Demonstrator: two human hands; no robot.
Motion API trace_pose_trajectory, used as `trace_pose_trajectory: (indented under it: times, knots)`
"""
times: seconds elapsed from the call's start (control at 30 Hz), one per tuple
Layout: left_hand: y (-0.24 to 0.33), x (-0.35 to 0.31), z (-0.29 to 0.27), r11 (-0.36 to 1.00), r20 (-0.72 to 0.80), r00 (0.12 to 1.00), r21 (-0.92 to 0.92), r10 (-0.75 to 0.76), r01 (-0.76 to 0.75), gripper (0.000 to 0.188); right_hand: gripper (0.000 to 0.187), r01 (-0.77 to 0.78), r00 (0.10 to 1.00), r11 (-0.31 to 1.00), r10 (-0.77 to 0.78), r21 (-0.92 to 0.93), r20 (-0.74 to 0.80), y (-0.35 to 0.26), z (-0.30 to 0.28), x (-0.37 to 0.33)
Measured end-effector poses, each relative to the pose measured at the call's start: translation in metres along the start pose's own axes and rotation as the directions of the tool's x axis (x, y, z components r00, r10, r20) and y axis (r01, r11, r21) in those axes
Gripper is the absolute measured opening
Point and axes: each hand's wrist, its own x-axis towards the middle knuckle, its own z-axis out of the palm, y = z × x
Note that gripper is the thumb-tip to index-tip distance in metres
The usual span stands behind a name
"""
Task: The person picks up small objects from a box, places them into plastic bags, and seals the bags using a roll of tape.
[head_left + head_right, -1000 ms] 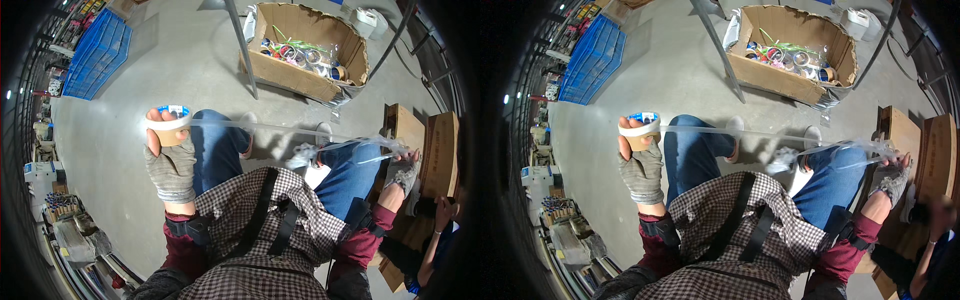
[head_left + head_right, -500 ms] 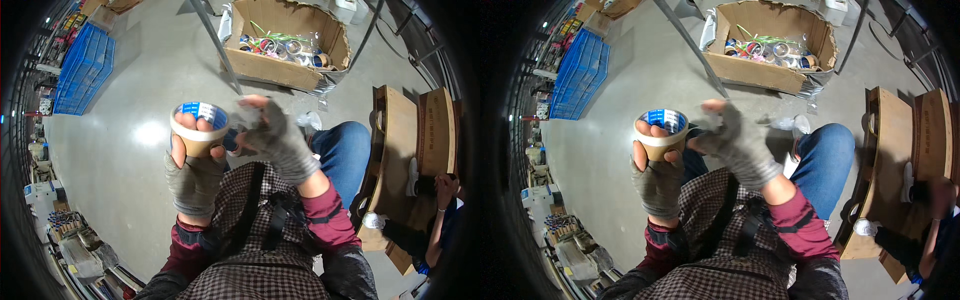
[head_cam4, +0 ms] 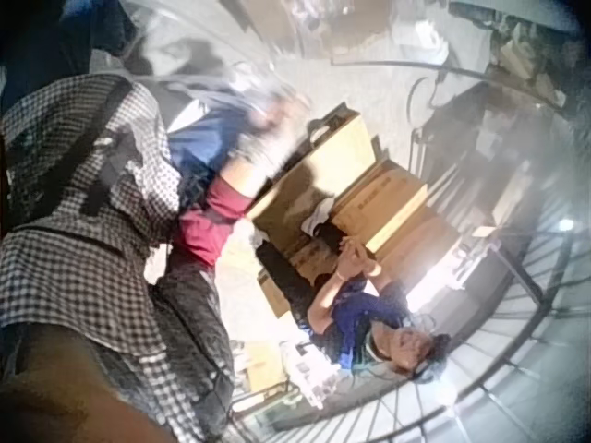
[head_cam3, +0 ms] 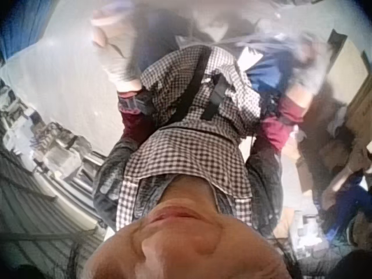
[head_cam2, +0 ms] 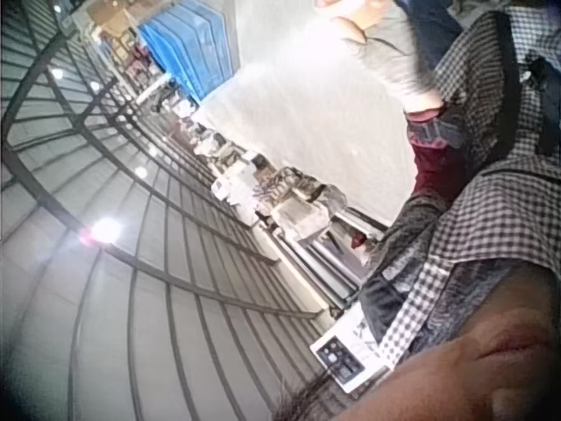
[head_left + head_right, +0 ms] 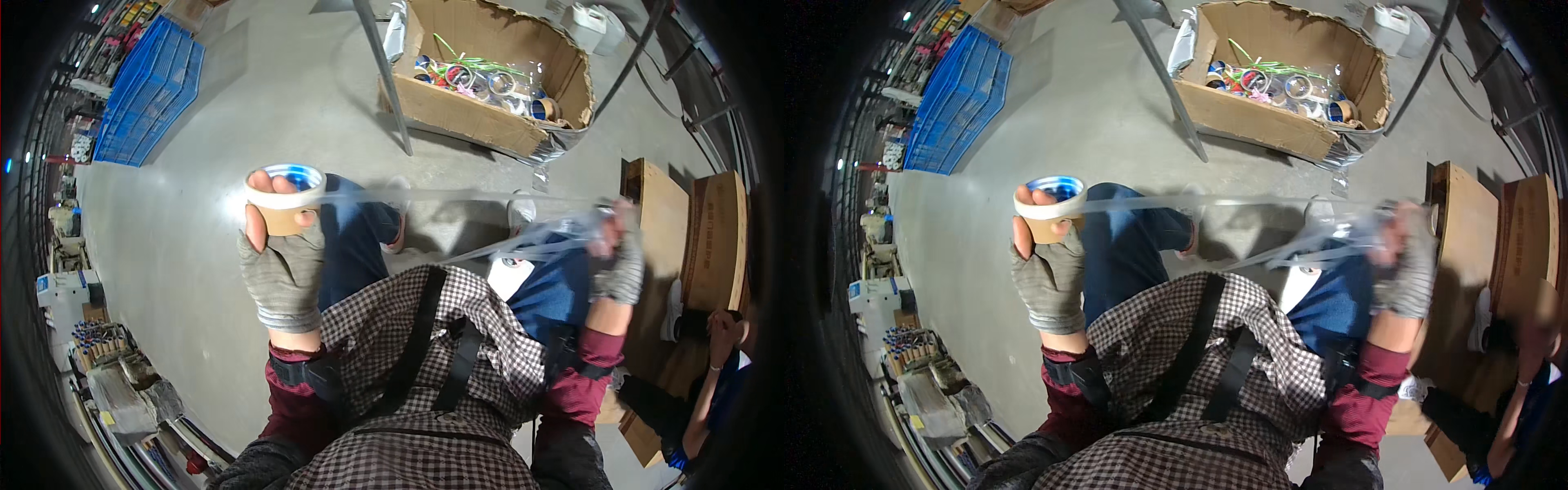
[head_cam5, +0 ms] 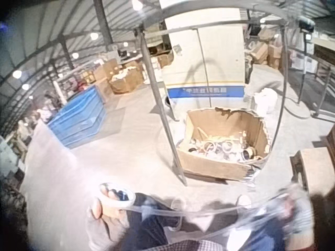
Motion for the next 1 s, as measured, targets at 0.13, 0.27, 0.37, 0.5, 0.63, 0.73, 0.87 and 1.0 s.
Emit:
trace_pose_trajectory:
  times: [0.13,0.27,0.37,0.5,0.63,0.73,0.87,1.0]
  knots:
    - [0.014,0.002,-0.001,0.994,0.004,0.996,0.049,0.093,-0.093,0.033,0.022,0.107,0.993,0.845,-0.060,0.523,-0.106,-0.026,-0.097,0.028]
    - [0.003,0.000,0.000,0.978,-0.006,0.988,0.143,0.152,-0.149,0.036,0.026,0.223,0.902,0.938,-0.095,0.266,-0.420,-0.018,-0.030,0.005]
    - [-0.012,-0.004,0.006,0.982,0.007,0.996,0.164,0.093,-0.093,0.036,0.052,0.059,0.993,0.997,-0.055,-0.044,0.100,0.009,0.020,-0.012]
    - [-0.039,-0.016,0.020,0.828,-0.097,0.981,0.554,0.168,-0.087,0.036,0.055,0.121,0.913,0.929,0.034,-0.350,0.406,0.029,0.113,-0.045]
    - [-0.052,-0.023,0.033,0.961,-0.119,0.992,0.267,-0.040,0.071,0.037,0.041,0.512,0.705,0.731,-0.058,-0.451,0.706,0.051,0.148,-0.048]
    - [-0.055,-0.021,0.031,0.966,-0.045,0.994,0.237,-0.097,0.105,0.038,0.027,0.871,0.386,0.426,-0.282,-0.246,0.878,0.068,0.145,-0.038]
    - [-0.048,-0.020,0.028,0.960,-0.076,0.996,0.271,-0.049,0.068,0.041,0.012,0.362,0.670,0.788,0.152,-0.498,0.727,0.046,0.128,-0.050]
    - [-0.035,-0.020,0.014,0.932,-0.141,0.987,0.362,0.078,-0.022,0.042,0.002,-0.252,0.781,0.964,0.254,-0.083,0.570,0.024,0.090,-0.046]
